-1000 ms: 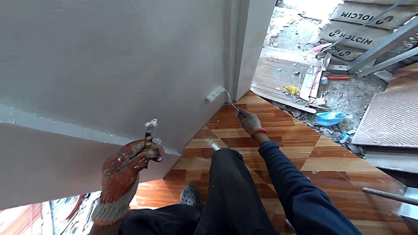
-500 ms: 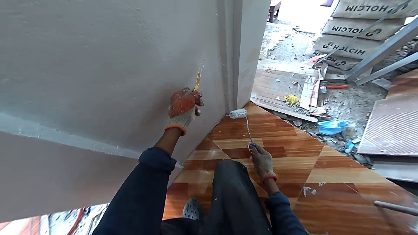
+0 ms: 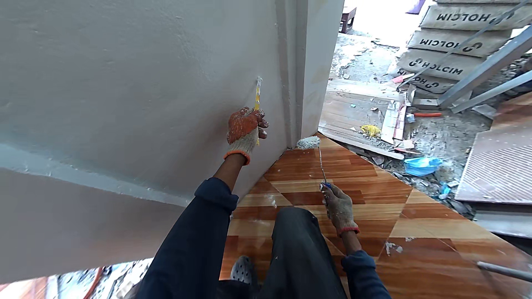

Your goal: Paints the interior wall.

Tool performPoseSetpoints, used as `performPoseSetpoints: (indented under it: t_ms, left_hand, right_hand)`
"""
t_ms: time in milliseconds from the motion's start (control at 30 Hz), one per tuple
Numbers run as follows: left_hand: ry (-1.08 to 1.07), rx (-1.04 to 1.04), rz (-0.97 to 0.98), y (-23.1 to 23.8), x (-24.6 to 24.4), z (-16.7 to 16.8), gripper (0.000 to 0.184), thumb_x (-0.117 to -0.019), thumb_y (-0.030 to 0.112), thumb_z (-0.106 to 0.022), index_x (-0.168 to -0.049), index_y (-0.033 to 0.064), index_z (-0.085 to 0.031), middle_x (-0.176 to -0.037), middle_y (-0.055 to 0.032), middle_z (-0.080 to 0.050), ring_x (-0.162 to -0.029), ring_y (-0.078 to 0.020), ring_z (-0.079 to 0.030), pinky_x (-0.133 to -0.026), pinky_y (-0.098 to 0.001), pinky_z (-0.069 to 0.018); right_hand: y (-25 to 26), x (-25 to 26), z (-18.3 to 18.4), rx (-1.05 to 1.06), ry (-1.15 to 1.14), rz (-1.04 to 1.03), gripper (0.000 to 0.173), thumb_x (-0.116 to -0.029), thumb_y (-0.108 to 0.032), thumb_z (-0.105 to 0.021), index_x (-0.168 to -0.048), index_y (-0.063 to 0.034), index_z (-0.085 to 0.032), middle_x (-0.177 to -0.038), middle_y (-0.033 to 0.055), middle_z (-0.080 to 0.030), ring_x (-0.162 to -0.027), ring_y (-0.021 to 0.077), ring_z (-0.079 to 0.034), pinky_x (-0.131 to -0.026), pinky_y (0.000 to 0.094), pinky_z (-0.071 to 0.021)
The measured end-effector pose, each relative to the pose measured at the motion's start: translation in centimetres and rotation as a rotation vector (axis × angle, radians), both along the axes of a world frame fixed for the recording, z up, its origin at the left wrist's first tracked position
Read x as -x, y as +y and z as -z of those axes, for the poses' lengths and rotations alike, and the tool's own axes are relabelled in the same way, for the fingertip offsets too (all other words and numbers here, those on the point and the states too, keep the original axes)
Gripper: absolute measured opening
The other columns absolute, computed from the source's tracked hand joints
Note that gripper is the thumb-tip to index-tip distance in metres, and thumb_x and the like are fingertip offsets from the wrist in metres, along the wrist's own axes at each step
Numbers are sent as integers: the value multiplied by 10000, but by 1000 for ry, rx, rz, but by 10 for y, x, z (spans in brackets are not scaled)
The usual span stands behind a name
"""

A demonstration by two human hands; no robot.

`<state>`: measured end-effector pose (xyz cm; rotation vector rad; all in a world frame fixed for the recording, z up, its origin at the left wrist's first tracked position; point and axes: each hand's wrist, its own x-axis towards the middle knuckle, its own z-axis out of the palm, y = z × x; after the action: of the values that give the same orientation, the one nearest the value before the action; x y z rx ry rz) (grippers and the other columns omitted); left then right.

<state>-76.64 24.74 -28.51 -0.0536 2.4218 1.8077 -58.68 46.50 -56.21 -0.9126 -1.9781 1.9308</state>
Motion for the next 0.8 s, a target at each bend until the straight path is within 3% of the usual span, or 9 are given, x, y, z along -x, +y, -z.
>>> performPoseSetpoints:
  t_ms: [167, 267, 367, 467, 567, 667, 800]
  left_hand:
    - [10, -47, 6, 6, 7, -4, 233, -1035, 269, -598, -1164, 85, -659, -841, -58, -727, -596, -161, -680, -541, -315, -590]
    - [-7, -35, 23, 7, 1, 3, 249, -1032, 276, -603, -1152, 68, -670, -826, -76, -730, -583, -177, -678, -536, -327, -590]
    - [-26, -36, 25, 7, -11, 9, 309, -1021, 329, -620, -1222, 96, -648, -813, -58, -723, -567, -159, -661, -532, -312, -580]
    - [-5, -20, 42, 5, -22, 10, 260, -1035, 274, -605, -1186, 69, -658, -812, -73, -717, -592, -169, -675, -544, -321, -594]
    - [45, -31, 104, -21, -42, 12, 226, -1046, 195, -581, -1215, 62, -649, -884, -69, -716, -675, -151, -685, -597, -299, -596]
    - [94, -70, 35, -56, -73, 6, 204, -1018, 78, -598, -1201, 12, -660, -882, -79, -740, -690, -163, -714, -594, -296, -615]
    - [228, 4, 28, -107, -122, 17, 233, -977, 55, -599, -1187, -29, -655, -904, -51, -754, -721, -153, -731, -635, -304, -635]
  right_hand:
    - [-5, 1, -1, 8, 4, -18, 267, -1000, -297, -688, -1179, -117, -768, -698, 19, -678, -482, 114, -546, -431, 305, -471]
    - [-4, 1, -1, 7, 0, -16, 260, -1001, -293, -687, -1175, -119, -771, -693, 23, -680, -473, 116, -549, -423, 304, -472]
    - [-5, 2, -2, 22, 13, -5, 268, -1011, -284, -673, -1186, -103, -763, -691, 30, -675, -465, 117, -537, -416, 305, -466]
    - [-6, 2, -8, 8, 29, -5, 274, -1017, -290, -658, -1185, -101, -763, -683, 29, -673, -460, 118, -537, -411, 307, -467]
    - [-6, 2, -4, -18, 20, -61, 267, -1022, -302, -647, -1143, -93, -761, -694, 18, -670, -488, 111, -548, -454, 308, -487]
    - [-5, 13, 15, -59, 14, -155, 256, -1005, -308, -657, -1076, -83, -756, -734, 11, -687, -534, 106, -581, -514, 313, -521]
    - [-15, 62, 3, -201, 28, -317, 295, -1013, -345, -631, -1175, -129, -752, -908, 13, -744, -731, 111, -677, -710, 356, -586]
